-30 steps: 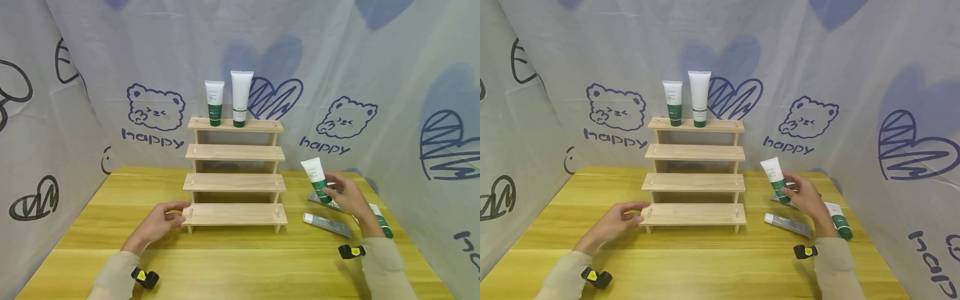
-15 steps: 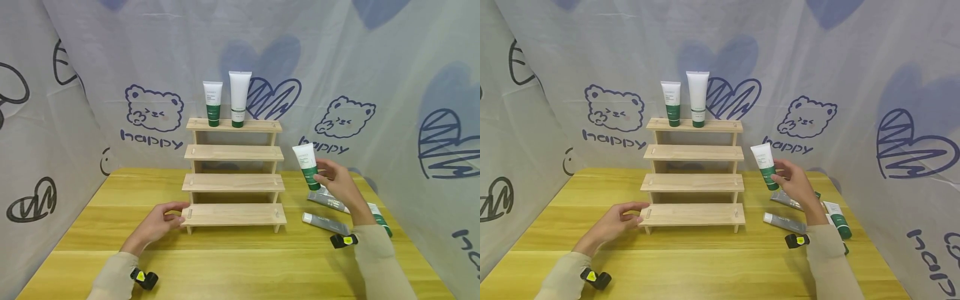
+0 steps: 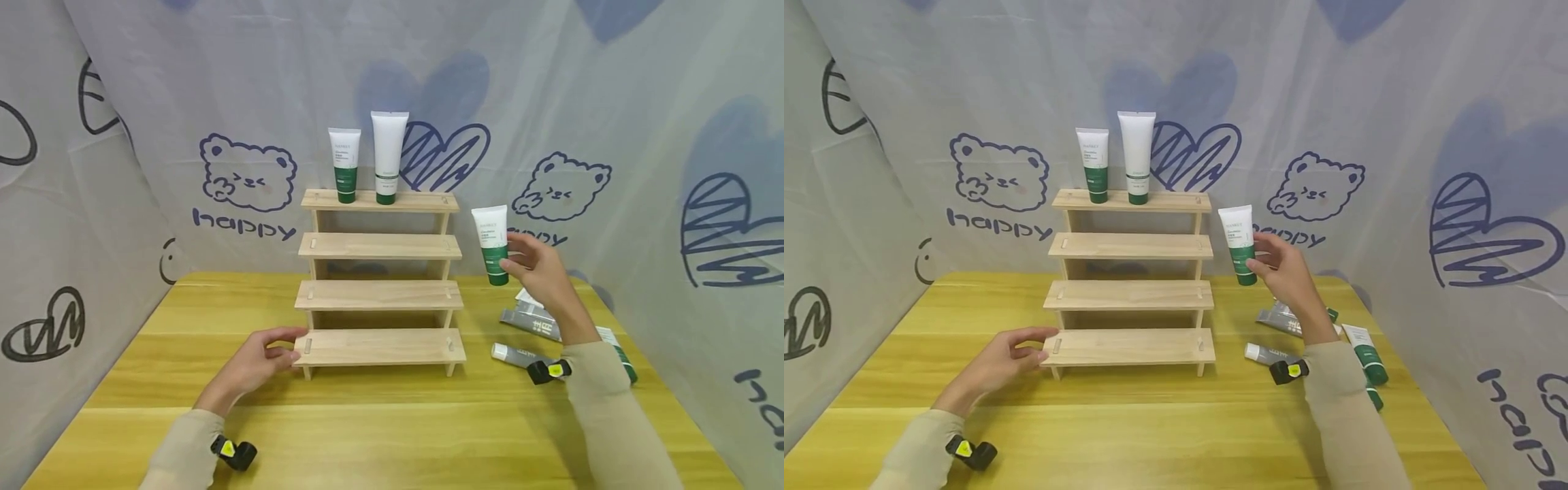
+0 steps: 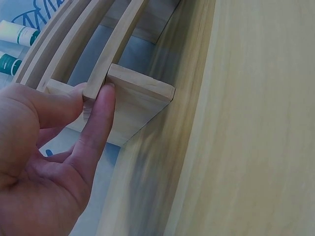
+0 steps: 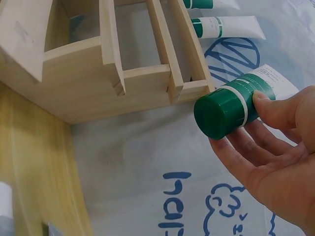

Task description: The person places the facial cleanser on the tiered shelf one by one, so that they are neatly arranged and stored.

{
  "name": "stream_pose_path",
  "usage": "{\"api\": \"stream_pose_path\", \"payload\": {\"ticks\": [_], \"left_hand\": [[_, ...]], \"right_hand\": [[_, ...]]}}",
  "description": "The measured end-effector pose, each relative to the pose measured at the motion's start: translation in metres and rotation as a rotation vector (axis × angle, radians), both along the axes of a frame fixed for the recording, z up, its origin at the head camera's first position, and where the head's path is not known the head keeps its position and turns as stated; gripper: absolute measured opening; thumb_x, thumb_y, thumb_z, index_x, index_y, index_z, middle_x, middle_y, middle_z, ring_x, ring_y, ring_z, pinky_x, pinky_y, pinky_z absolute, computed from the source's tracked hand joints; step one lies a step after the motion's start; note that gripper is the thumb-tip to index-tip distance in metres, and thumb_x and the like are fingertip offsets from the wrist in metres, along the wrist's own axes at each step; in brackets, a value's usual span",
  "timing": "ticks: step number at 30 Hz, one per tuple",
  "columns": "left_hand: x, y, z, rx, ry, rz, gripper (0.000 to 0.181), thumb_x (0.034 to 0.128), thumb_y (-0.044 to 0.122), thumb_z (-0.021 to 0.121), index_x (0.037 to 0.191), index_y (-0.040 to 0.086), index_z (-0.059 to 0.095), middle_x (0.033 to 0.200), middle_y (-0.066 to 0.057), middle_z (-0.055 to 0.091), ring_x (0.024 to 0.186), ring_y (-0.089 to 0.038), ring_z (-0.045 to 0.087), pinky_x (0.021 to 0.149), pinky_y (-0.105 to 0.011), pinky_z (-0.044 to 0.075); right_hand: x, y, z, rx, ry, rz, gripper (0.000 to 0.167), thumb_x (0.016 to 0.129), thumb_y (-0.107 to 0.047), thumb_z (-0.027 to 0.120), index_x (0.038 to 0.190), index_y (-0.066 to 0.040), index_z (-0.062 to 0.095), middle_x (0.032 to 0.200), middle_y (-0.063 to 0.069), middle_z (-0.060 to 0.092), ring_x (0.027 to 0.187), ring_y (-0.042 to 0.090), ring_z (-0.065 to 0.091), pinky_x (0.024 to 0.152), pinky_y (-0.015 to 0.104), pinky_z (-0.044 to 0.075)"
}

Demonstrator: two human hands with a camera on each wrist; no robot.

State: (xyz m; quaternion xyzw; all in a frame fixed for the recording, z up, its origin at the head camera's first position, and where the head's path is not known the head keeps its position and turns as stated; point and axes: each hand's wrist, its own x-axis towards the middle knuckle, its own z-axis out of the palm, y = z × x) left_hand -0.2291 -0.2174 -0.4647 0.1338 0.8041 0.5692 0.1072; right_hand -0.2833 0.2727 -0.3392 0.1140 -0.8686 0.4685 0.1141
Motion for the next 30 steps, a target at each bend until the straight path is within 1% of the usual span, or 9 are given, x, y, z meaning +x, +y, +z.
{"api": "stream_pose_path", "payload": {"ticks": [2,5,9,14,17,20,26,30], "left_hand": [[0.0,0.0,0.0,-0.008,0.007,-0.008,0.049,0.1019,0.003,0.061,0.149,-0.002,0.05,0.156,-0.031,0.043,0.118,-0.03,0.069,0.09,-0.03,0.063],[-0.001,0.0,0.001,-0.01,0.001,-0.008,0.049,0.102,0.003,0.061,0.15,-0.001,0.05,0.156,-0.031,0.042,0.117,-0.029,0.069,0.091,-0.03,0.063],[-0.003,-0.001,0.002,-0.003,-0.012,-0.003,0.05,0.1019,0.001,0.06,0.15,0.0,0.049,0.156,-0.03,0.042,0.115,-0.03,0.07,0.091,-0.031,0.063],[-0.004,-0.003,0.003,-0.002,-0.013,-0.004,0.05,0.102,0.0,0.059,0.151,-0.001,0.048,0.153,-0.03,0.044,0.112,-0.027,0.07,0.091,-0.033,0.064],[-0.004,-0.003,0.003,-0.008,-0.017,0.003,0.05,0.1021,0.001,0.059,0.151,0.0,0.049,0.153,-0.03,0.044,0.112,-0.026,0.07,0.091,-0.033,0.064],[-0.003,-0.002,0.002,-0.016,-0.018,0.011,0.05,0.1021,0.001,0.06,0.151,0.001,0.049,0.154,-0.029,0.044,0.114,-0.028,0.07,0.091,-0.032,0.064],[-0.001,-0.002,0.0,-0.032,-0.011,0.012,0.049,0.1026,0.004,0.06,0.15,0.002,0.05,0.156,-0.029,0.043,0.121,-0.032,0.067,0.092,-0.03,0.063],[-0.001,-0.001,-0.001,-0.025,-0.011,0.009,0.049,0.1028,0.004,0.06,0.151,0.002,0.05,0.157,-0.029,0.042,0.121,-0.033,0.067,0.092,-0.031,0.063]], "right_hand": [[-0.001,-0.002,0.002,-0.016,0.005,0.006,0.055,0.1,0.002,0.062,0.152,-0.003,0.046,0.144,0.028,0.058,0.13,0.048,0.059,0.113,0.061,0.048],[-0.003,-0.005,0.005,-0.026,0.009,0.001,0.055,0.1,0.002,0.062,0.152,-0.003,0.046,0.143,0.027,0.058,0.13,0.047,0.059,0.112,0.06,0.049],[-0.006,-0.01,0.009,-0.047,0.01,-0.006,0.056,0.1,0.0,0.063,0.153,-0.006,0.046,0.143,0.025,0.059,0.131,0.044,0.06,0.113,0.058,0.049],[-0.008,-0.015,0.016,-0.057,0.036,0.003,0.057,0.099,0.001,0.063,0.153,-0.005,0.046,0.143,0.025,0.059,0.131,0.045,0.059,0.113,0.058,0.049],[-0.008,-0.017,0.018,-0.056,0.036,0.003,0.057,0.099,0.001,0.063,0.153,-0.006,0.046,0.145,0.024,0.059,0.132,0.045,0.059,0.114,0.058,0.048],[-0.01,-0.019,0.02,-0.065,0.032,0.005,0.057,0.1,0.001,0.063,0.153,-0.008,0.046,0.145,0.024,0.058,0.132,0.044,0.059,0.114,0.058,0.048],[-0.013,-0.023,0.021,-0.07,0.046,0.008,0.056,0.1,0.001,0.063,0.153,-0.007,0.046,0.144,0.023,0.059,0.133,0.043,0.059,0.113,0.056,0.05],[-0.017,-0.026,0.022,-0.066,0.061,0.009,0.055,0.099,0.001,0.063,0.152,-0.006,0.047,0.143,0.023,0.06,0.132,0.043,0.06,0.113,0.055,0.05]]}}
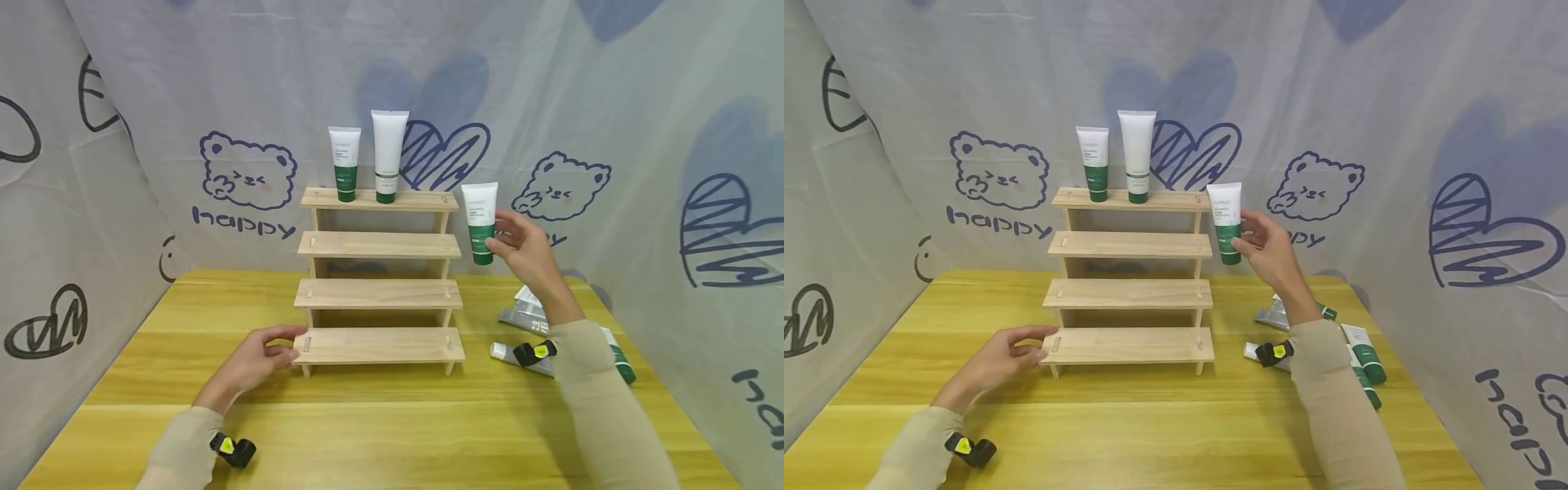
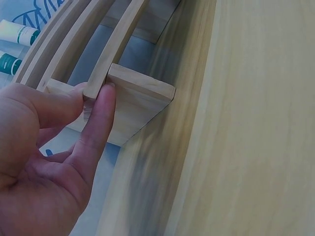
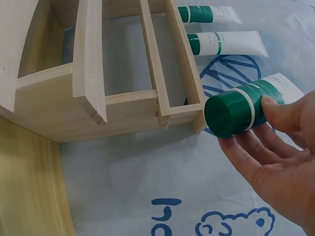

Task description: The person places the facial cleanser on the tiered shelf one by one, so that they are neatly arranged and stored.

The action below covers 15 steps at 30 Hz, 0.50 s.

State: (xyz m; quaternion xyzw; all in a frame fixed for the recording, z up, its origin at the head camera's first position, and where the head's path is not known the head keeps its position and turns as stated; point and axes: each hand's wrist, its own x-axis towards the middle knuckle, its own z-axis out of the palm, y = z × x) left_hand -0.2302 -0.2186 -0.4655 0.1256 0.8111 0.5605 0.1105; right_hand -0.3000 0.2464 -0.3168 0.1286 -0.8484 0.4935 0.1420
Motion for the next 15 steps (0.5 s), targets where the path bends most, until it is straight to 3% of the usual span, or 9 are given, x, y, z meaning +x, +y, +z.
{"api": "stream_pose_path", "payload": {"ticks": [15], "left_hand": [[0.0,0.001,0.001,0.012,-0.003,-0.005,0.049,0.1023,0.002,0.06,0.15,0.001,0.05,0.156,-0.03,0.043,0.117,-0.03,0.069,0.091,-0.032,0.063]], "right_hand": [[-0.009,-0.011,0.004,-0.052,0.013,0.003,0.056,0.098,0.005,0.062,0.151,-0.005,0.047,0.142,0.025,0.059,0.131,0.043,0.06,0.114,0.053,0.05]]}}
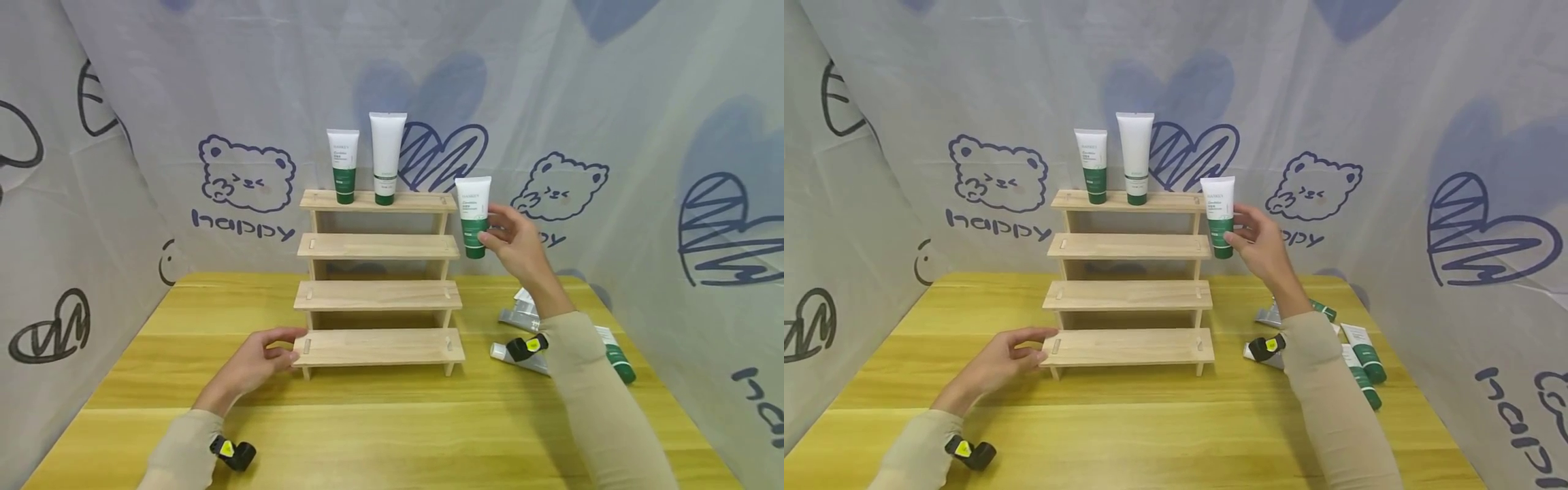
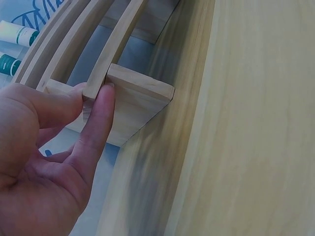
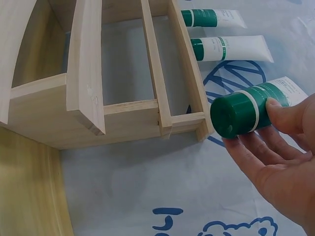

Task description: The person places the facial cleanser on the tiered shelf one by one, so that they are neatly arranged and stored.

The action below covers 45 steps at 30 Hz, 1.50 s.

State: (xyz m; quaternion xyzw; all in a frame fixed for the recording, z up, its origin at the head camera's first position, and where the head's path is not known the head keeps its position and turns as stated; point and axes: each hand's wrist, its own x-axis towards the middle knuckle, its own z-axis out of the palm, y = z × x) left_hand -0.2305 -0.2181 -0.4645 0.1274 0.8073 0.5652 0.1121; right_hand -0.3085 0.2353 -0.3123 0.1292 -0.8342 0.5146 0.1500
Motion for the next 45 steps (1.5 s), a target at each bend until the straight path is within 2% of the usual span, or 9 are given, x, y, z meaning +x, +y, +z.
{"api": "stream_pose_path", "payload": {"ticks": [7,21,28,36,45], "left_hand": [[0.001,0.001,0.0,0.009,-0.011,0.004,0.05,0.1024,0.002,0.06,0.151,0.0,0.049,0.157,-0.03,0.041,0.117,-0.03,0.069,0.092,-0.032,0.063],[0.0,0.0,0.001,-0.001,-0.005,0.006,0.049,0.1023,0.001,0.059,0.15,0.0,0.05,0.156,-0.03,0.042,0.117,-0.03,0.069,0.09,-0.029,0.063],[-0.001,-0.001,0.0,-0.007,0.003,-0.003,0.05,0.1021,0.001,0.06,0.151,0.002,0.05,0.155,-0.03,0.042,0.122,-0.032,0.067,0.09,-0.029,0.063],[-0.001,-0.001,0.0,-0.014,-0.001,0.0,0.049,0.1024,0.002,0.06,0.151,0.003,0.05,0.155,-0.03,0.042,0.12,-0.031,0.067,0.09,-0.029,0.063],[-0.001,-0.001,0.001,-0.016,-0.001,0.003,0.049,0.1021,0.002,0.06,0.151,0.003,0.051,0.155,-0.029,0.043,0.121,-0.031,0.067,0.09,-0.029,0.063]], "right_hand": [[-0.005,-0.007,0.002,-0.06,-0.023,0.004,0.056,0.098,0.005,0.063,0.151,-0.004,0.047,0.143,0.024,0.059,0.132,0.04,0.061,0.113,0.049,0.052],[-0.022,-0.016,0.013,-0.083,0.003,-0.014,0.056,0.099,0.003,0.063,0.152,-0.006,0.047,0.148,0.02,0.059,0.134,0.038,0.059,0.115,0.049,0.05],[-0.03,-0.022,0.022,-0.127,0.021,0.017,0.059,0.098,0.006,0.061,0.153,-0.005,0.046,0.148,0.022,0.058,0.13,0.039,0.061,0.112,0.044,0.053],[-0.037,-0.025,0.031,-0.12,0.001,0.003,0.057,0.098,0.005,0.061,0.152,-0.009,0.048,0.149,0.02,0.058,0.133,0.037,0.06,0.113,0.046,0.052],[-0.048,-0.03,0.037,-0.17,-0.019,0.027,0.059,0.1,0.003,0.06,0.155,-0.01,0.044,0.152,0.018,0.055,0.136,0.034,0.058,0.112,0.042,0.054]]}}
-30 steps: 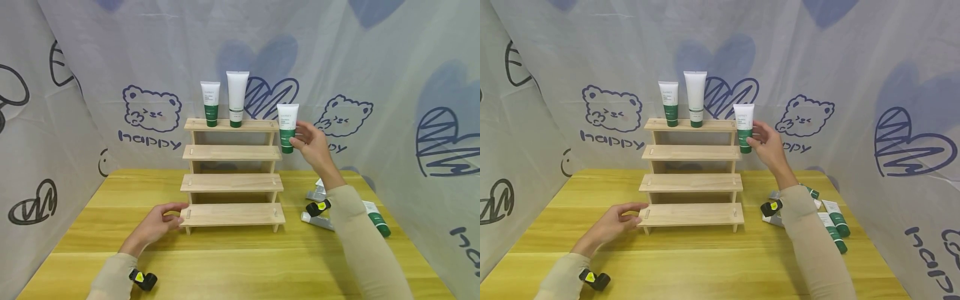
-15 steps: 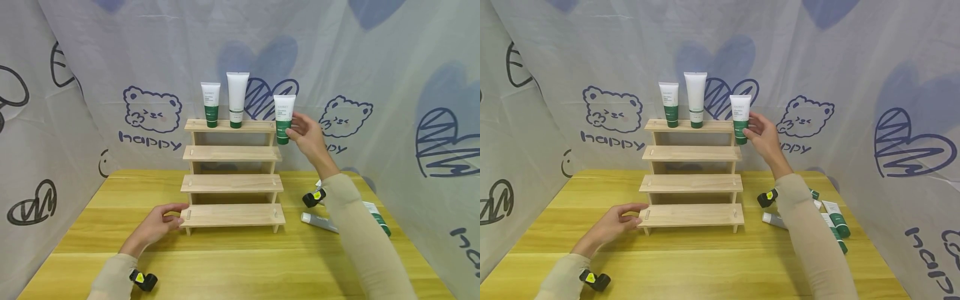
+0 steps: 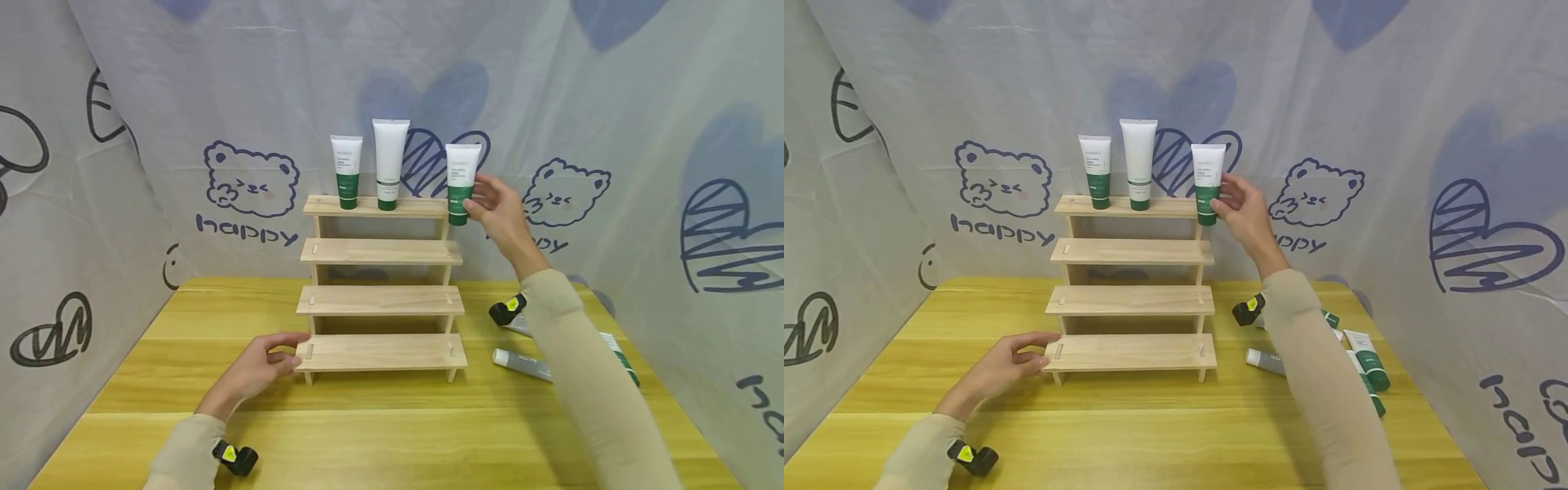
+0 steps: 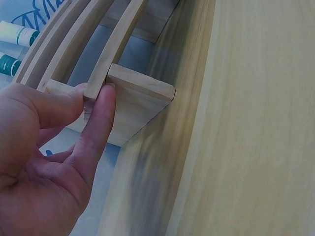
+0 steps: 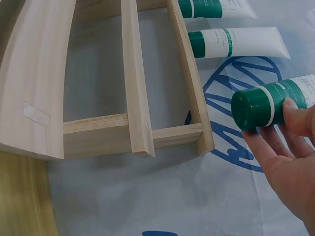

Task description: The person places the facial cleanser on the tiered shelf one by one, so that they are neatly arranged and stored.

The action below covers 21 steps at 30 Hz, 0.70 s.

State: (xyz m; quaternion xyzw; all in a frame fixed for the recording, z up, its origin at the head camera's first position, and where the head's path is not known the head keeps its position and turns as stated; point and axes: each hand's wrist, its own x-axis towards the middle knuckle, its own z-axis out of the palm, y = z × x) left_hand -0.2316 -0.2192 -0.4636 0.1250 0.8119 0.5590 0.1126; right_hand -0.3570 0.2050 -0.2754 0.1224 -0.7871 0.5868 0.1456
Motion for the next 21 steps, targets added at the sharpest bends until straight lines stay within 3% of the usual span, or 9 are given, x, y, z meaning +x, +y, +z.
{"api": "stream_pose_path", "payload": {"ticks": [21], "left_hand": [[0.001,0.001,0.002,0.015,0.002,-0.002,0.05,0.1018,0.0,0.059,0.151,0.001,0.049,0.157,-0.029,0.041,0.125,-0.035,0.065,0.091,-0.029,0.063]], "right_hand": [[-0.041,-0.022,0.006,-0.087,0.052,0.028,0.057,0.097,0.01,0.059,0.151,-0.001,0.046,0.149,0.026,0.055,0.135,0.04,0.057,0.113,0.043,0.052]]}}
